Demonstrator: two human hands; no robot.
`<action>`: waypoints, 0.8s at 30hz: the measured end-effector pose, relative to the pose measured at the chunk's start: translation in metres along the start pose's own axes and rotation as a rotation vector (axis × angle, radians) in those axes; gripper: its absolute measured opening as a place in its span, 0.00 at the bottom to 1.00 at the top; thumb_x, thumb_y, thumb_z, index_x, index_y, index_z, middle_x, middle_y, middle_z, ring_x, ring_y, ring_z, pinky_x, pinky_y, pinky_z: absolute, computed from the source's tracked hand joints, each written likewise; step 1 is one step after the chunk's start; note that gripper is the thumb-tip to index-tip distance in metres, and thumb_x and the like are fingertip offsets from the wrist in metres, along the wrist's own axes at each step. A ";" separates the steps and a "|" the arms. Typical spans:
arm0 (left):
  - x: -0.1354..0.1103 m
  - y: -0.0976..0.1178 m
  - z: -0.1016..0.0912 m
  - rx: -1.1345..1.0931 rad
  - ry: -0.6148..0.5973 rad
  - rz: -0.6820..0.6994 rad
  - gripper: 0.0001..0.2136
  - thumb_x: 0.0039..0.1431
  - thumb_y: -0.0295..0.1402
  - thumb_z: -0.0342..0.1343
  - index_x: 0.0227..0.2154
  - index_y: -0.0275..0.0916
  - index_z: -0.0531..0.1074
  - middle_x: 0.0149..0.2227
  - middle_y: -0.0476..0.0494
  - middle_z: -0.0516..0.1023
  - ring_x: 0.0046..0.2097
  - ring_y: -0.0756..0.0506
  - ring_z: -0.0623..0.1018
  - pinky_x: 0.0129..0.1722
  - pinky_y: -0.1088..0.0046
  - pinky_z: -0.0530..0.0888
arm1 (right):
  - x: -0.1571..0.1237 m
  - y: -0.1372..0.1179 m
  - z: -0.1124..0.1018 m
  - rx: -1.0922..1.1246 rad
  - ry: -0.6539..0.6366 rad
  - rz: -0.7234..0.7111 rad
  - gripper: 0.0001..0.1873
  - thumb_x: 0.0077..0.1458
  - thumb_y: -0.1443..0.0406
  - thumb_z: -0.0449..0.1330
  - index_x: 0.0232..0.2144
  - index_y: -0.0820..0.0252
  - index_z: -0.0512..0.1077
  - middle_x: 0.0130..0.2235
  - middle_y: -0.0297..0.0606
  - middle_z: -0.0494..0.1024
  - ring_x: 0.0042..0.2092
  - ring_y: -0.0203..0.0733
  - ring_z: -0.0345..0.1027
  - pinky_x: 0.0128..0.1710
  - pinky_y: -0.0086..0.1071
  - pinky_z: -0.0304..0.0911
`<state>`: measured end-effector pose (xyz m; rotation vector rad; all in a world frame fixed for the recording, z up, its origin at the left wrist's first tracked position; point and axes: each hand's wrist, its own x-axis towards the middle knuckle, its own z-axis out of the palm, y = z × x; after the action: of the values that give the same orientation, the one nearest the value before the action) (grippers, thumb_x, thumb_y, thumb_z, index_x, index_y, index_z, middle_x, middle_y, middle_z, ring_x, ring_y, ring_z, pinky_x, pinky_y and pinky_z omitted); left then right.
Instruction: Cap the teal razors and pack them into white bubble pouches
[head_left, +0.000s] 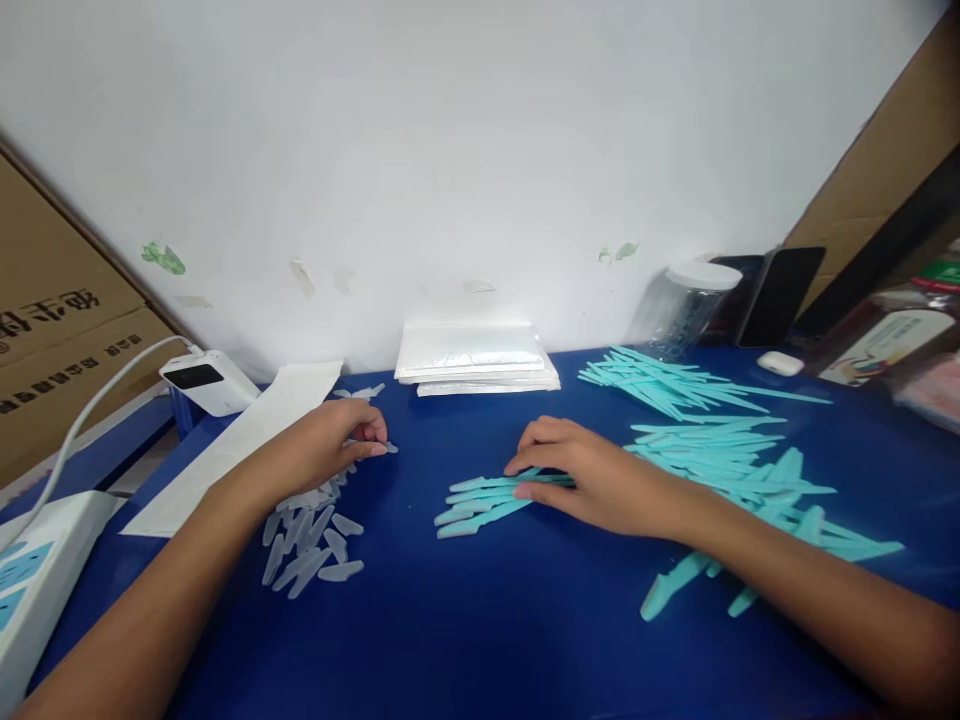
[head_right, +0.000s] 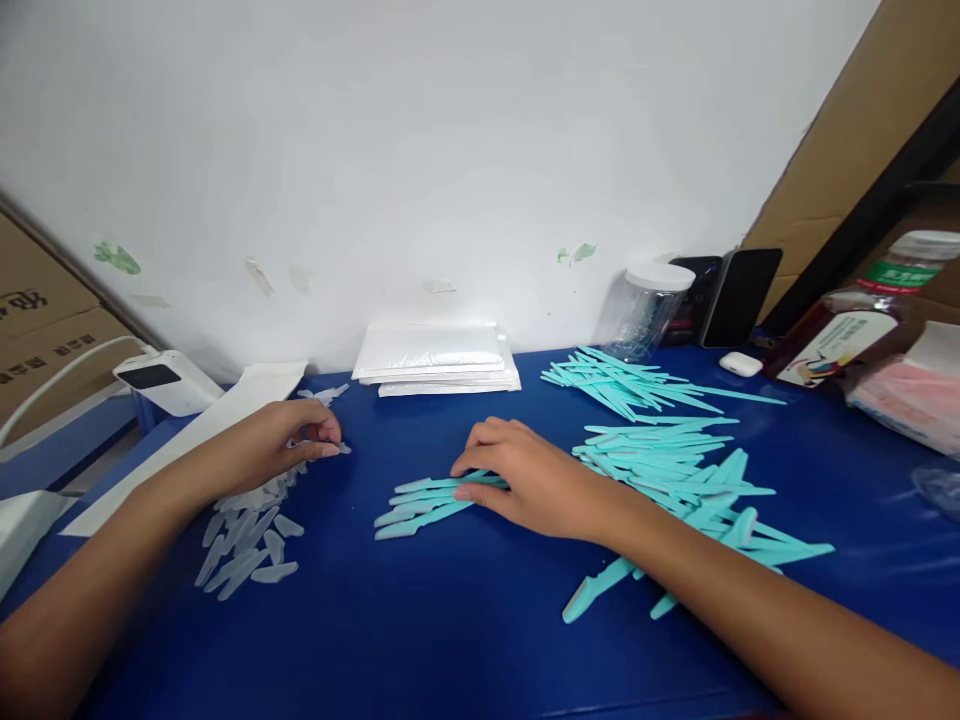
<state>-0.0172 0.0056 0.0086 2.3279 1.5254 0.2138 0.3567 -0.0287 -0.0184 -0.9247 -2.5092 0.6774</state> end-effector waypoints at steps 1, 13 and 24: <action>0.000 0.003 0.001 -0.001 0.006 -0.001 0.14 0.65 0.48 0.60 0.36 0.44 0.80 0.38 0.42 0.83 0.38 0.40 0.80 0.36 0.67 0.72 | 0.000 0.003 -0.005 -0.021 0.026 -0.004 0.17 0.72 0.53 0.60 0.53 0.53 0.82 0.49 0.45 0.82 0.52 0.52 0.74 0.52 0.44 0.69; 0.001 0.030 0.007 -0.061 0.108 0.036 0.16 0.70 0.50 0.56 0.39 0.44 0.79 0.35 0.46 0.83 0.35 0.43 0.80 0.35 0.68 0.72 | -0.033 0.116 -0.107 -0.603 0.137 0.549 0.25 0.64 0.52 0.66 0.52 0.67 0.80 0.49 0.57 0.83 0.49 0.59 0.75 0.46 0.42 0.65; 0.004 0.025 0.016 0.046 0.144 0.085 0.15 0.73 0.48 0.54 0.43 0.43 0.78 0.40 0.43 0.83 0.41 0.40 0.80 0.39 0.65 0.72 | -0.050 0.134 -0.116 -0.430 0.124 0.643 0.46 0.65 0.40 0.60 0.61 0.80 0.74 0.59 0.69 0.79 0.55 0.64 0.77 0.49 0.41 0.69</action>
<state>0.0112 -0.0031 0.0032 2.4629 1.5128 0.3791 0.5164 0.0624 -0.0083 -1.9037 -2.2691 0.2246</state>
